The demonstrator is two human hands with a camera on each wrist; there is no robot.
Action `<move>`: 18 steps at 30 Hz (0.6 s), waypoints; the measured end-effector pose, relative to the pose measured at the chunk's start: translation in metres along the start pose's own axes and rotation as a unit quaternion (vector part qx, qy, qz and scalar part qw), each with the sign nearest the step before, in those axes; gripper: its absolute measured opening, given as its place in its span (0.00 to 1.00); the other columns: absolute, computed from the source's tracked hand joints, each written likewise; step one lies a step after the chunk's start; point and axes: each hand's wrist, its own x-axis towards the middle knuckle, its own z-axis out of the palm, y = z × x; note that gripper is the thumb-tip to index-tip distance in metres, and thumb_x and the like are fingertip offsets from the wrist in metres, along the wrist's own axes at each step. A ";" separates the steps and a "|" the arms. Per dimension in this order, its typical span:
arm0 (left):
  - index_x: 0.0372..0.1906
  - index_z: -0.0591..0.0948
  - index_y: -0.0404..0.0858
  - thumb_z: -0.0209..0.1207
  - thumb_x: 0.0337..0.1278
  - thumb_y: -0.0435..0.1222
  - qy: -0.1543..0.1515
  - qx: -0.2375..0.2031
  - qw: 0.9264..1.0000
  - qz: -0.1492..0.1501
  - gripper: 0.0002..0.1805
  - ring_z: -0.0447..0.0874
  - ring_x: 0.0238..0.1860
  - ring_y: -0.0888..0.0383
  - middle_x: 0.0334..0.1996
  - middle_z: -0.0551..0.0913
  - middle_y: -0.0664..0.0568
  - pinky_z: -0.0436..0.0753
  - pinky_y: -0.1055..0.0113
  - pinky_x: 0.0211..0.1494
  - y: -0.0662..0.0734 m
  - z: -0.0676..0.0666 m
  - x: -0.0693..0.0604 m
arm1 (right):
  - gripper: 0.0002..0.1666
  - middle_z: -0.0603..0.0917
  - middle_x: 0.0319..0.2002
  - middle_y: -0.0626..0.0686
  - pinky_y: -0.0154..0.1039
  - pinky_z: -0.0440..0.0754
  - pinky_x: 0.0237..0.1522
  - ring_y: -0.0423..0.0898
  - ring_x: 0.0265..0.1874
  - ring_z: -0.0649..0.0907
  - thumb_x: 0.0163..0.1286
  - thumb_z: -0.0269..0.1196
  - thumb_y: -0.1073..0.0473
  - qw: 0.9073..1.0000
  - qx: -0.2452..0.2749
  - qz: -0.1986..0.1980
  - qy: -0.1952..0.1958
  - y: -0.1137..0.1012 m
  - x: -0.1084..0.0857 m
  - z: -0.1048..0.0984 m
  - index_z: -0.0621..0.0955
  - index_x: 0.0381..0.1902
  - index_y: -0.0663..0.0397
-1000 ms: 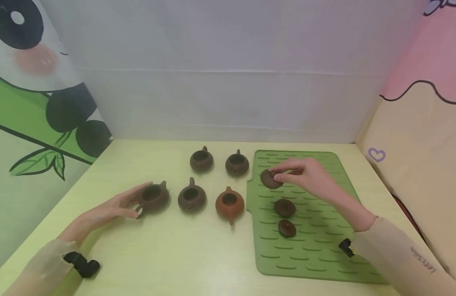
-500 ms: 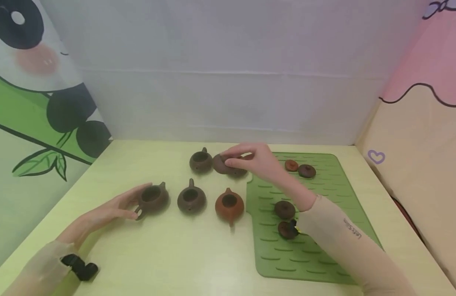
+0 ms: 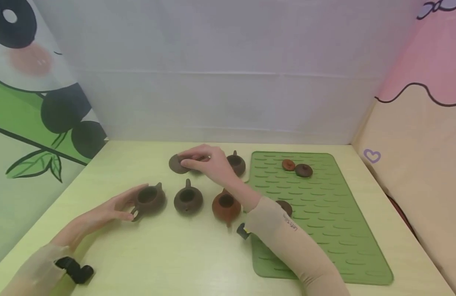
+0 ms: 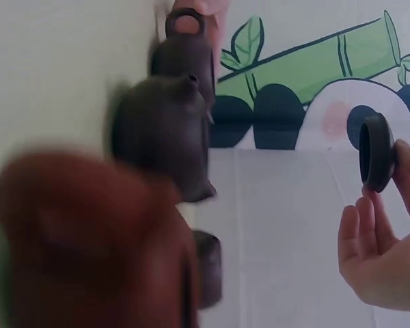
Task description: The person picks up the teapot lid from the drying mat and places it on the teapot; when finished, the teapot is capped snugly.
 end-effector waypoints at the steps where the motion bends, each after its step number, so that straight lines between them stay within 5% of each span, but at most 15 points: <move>1: 0.79 0.51 0.48 0.61 0.61 0.29 0.000 -0.001 1.000 0.000 0.46 0.62 0.69 0.80 0.80 0.47 0.41 0.64 0.85 0.64 0.000 0.000 0.000 | 0.13 0.86 0.49 0.45 0.38 0.84 0.47 0.41 0.45 0.84 0.65 0.69 0.52 1.000 0.004 -0.002 0.003 0.003 0.002 0.008 0.88 0.48 0.40; 12: 0.79 0.52 0.46 0.61 0.60 0.29 0.002 0.005 1.000 0.001 0.46 0.63 0.68 0.80 0.79 0.51 0.42 0.65 0.84 0.64 0.003 0.001 0.000 | 0.14 0.86 0.47 0.40 0.34 0.83 0.46 0.33 0.47 0.80 0.66 0.68 0.47 0.999 -0.008 -0.031 0.015 0.034 0.011 0.082 0.88 0.49 0.36; 18: 0.79 0.52 0.45 0.62 0.60 0.30 0.015 0.011 1.000 -0.006 0.45 0.65 0.66 0.78 0.75 0.60 0.55 0.67 0.82 0.63 0.002 0.002 0.000 | 0.14 0.87 0.47 0.37 0.33 0.81 0.48 0.29 0.49 0.80 0.65 0.68 0.46 1.000 0.000 -0.014 0.021 0.037 0.012 0.103 0.88 0.48 0.33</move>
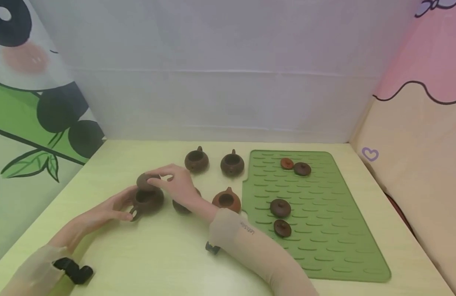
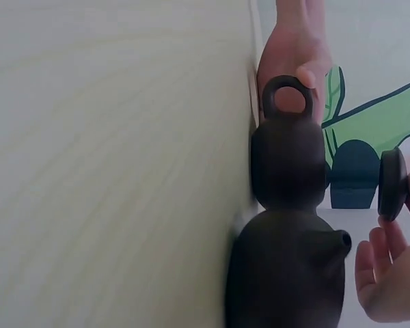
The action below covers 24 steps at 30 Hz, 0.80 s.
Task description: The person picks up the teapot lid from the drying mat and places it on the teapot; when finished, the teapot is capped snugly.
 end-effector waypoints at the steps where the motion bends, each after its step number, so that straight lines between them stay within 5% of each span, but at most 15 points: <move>1: 0.78 0.53 0.46 0.62 0.60 0.31 0.002 0.001 1.000 -0.002 0.45 0.65 0.66 0.78 0.75 0.60 0.58 0.66 0.82 0.63 0.000 0.000 0.000 | 0.14 0.87 0.47 0.36 0.32 0.81 0.48 0.29 0.49 0.80 0.64 0.69 0.46 1.000 0.003 0.004 0.001 0.001 0.001 0.002 0.88 0.48 0.33; 12: 0.78 0.52 0.45 0.62 0.60 0.30 0.004 -0.001 1.000 -0.008 0.45 0.65 0.65 0.79 0.72 0.59 0.66 0.66 0.84 0.62 0.000 0.001 0.001 | 0.13 0.88 0.48 0.36 0.49 0.79 0.60 0.27 0.53 0.80 0.64 0.69 0.48 0.998 -0.013 0.055 -0.018 0.007 0.000 0.018 0.88 0.47 0.34; 24: 0.78 0.52 0.44 0.62 0.60 0.31 0.010 0.008 1.000 -0.005 0.46 0.63 0.65 0.78 0.74 0.58 0.58 0.66 0.83 0.62 -0.004 0.001 0.001 | 0.12 0.86 0.44 0.41 0.38 0.79 0.51 0.41 0.48 0.81 0.62 0.71 0.47 0.995 -0.092 0.026 -0.022 0.013 0.004 0.025 0.90 0.44 0.35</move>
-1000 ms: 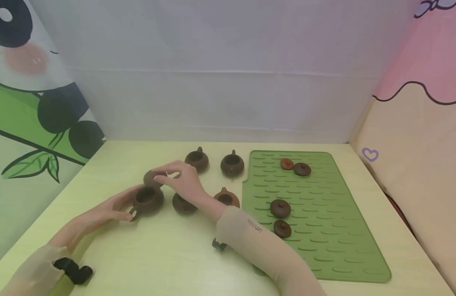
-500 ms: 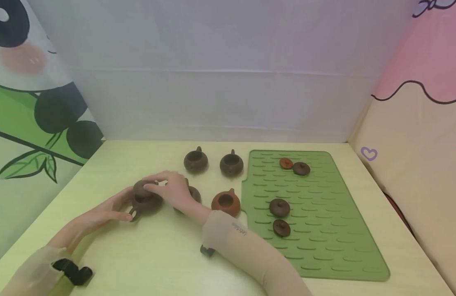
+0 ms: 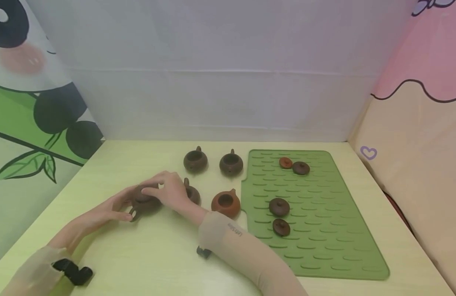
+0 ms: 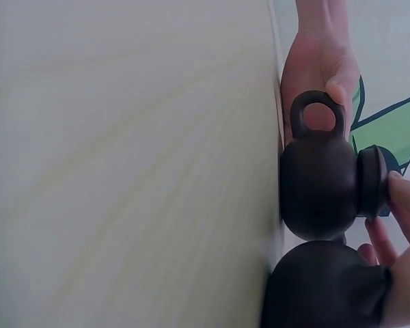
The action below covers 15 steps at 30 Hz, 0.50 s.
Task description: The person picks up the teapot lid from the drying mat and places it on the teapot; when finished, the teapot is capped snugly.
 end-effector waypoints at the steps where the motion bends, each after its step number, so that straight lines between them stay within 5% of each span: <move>1: 0.78 0.52 0.44 0.62 0.60 0.31 0.000 -0.001 1.000 0.002 0.45 0.63 0.65 0.78 0.74 0.58 0.58 0.65 0.83 0.63 0.000 0.000 0.000 | 0.12 0.86 0.44 0.41 0.36 0.79 0.51 0.42 0.48 0.81 0.62 0.71 0.47 1.000 -0.004 0.000 -0.002 0.000 0.000 0.001 0.90 0.44 0.35; 8: 0.78 0.53 0.44 0.61 0.60 0.29 -0.005 -0.007 1.000 0.018 0.44 0.63 0.67 0.77 0.74 0.59 0.61 0.64 0.84 0.64 0.002 0.001 0.000 | 0.12 0.88 0.46 0.40 0.28 0.73 0.53 0.36 0.50 0.79 0.62 0.70 0.47 0.999 -0.050 0.003 -0.003 -0.005 0.000 0.004 0.89 0.45 0.34; 15: 0.77 0.55 0.45 0.60 0.60 0.27 -0.013 -0.012 0.999 0.039 0.43 0.61 0.69 0.76 0.75 0.60 0.60 0.61 0.85 0.65 0.002 0.001 0.000 | 0.13 0.87 0.49 0.37 0.29 0.67 0.46 0.39 0.48 0.75 0.64 0.69 0.46 0.994 -0.106 0.020 -0.015 -0.009 -0.002 0.006 0.88 0.47 0.30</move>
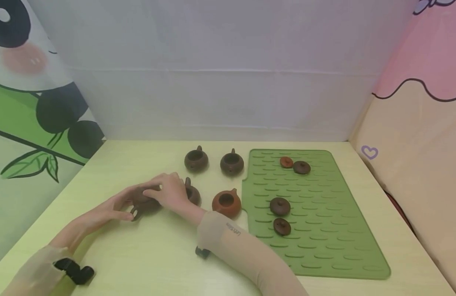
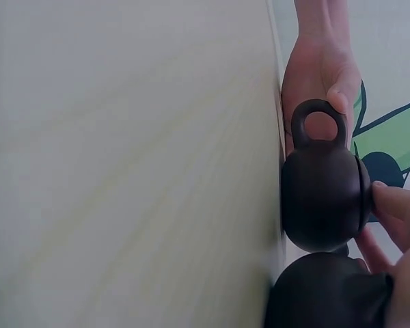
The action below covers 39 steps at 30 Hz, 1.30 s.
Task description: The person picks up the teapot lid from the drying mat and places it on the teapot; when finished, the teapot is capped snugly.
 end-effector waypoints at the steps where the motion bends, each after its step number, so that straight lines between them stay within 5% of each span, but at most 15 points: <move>1: 0.77 0.55 0.44 0.60 0.60 0.27 0.001 0.001 1.000 0.000 0.43 0.61 0.69 0.76 0.74 0.60 0.60 0.62 0.86 0.65 0.000 0.000 0.000 | 0.13 0.87 0.49 0.36 0.29 0.67 0.46 0.40 0.47 0.75 0.64 0.69 0.46 1.000 -0.001 0.003 0.001 0.000 0.000 0.000 0.88 0.47 0.30; 11: 0.78 0.50 0.45 0.64 0.60 0.32 0.027 0.034 0.998 -0.045 0.47 0.59 0.65 0.85 0.79 0.49 0.42 0.63 0.88 0.63 0.002 0.003 -0.006 | 0.11 0.86 0.49 0.38 0.30 0.67 0.45 0.41 0.47 0.75 0.63 0.69 0.46 1.000 -0.003 0.015 0.005 -0.001 -0.003 0.000 0.88 0.45 0.30; 18: 0.77 0.53 0.46 0.65 0.60 0.36 0.055 0.062 0.994 -0.064 0.45 0.59 0.74 0.58 0.78 0.52 0.40 0.64 0.88 0.63 0.009 0.009 -0.014 | 0.11 0.86 0.47 0.38 0.30 0.66 0.43 0.45 0.47 0.78 0.64 0.69 0.46 1.000 -0.009 0.014 0.005 -0.001 -0.002 -0.001 0.89 0.44 0.29; 25: 0.77 0.55 0.43 0.62 0.63 0.34 0.074 0.044 0.994 -0.062 0.42 0.64 0.61 0.85 0.77 0.55 0.37 0.66 0.88 0.62 0.006 0.012 -0.016 | 0.09 0.87 0.44 0.37 0.32 0.66 0.46 0.46 0.47 0.79 0.64 0.69 0.47 1.000 0.010 0.015 0.011 -0.001 -0.003 -0.003 0.89 0.43 0.31; 39: 0.77 0.55 0.42 0.62 0.64 0.33 0.075 0.031 0.995 -0.056 0.41 0.63 0.62 0.87 0.77 0.54 0.36 0.65 0.89 0.62 0.001 0.010 -0.017 | 0.09 0.87 0.42 0.35 0.33 0.64 0.47 0.45 0.45 0.79 0.64 0.69 0.45 1.000 -0.007 0.010 0.011 0.000 -0.001 -0.001 0.89 0.43 0.29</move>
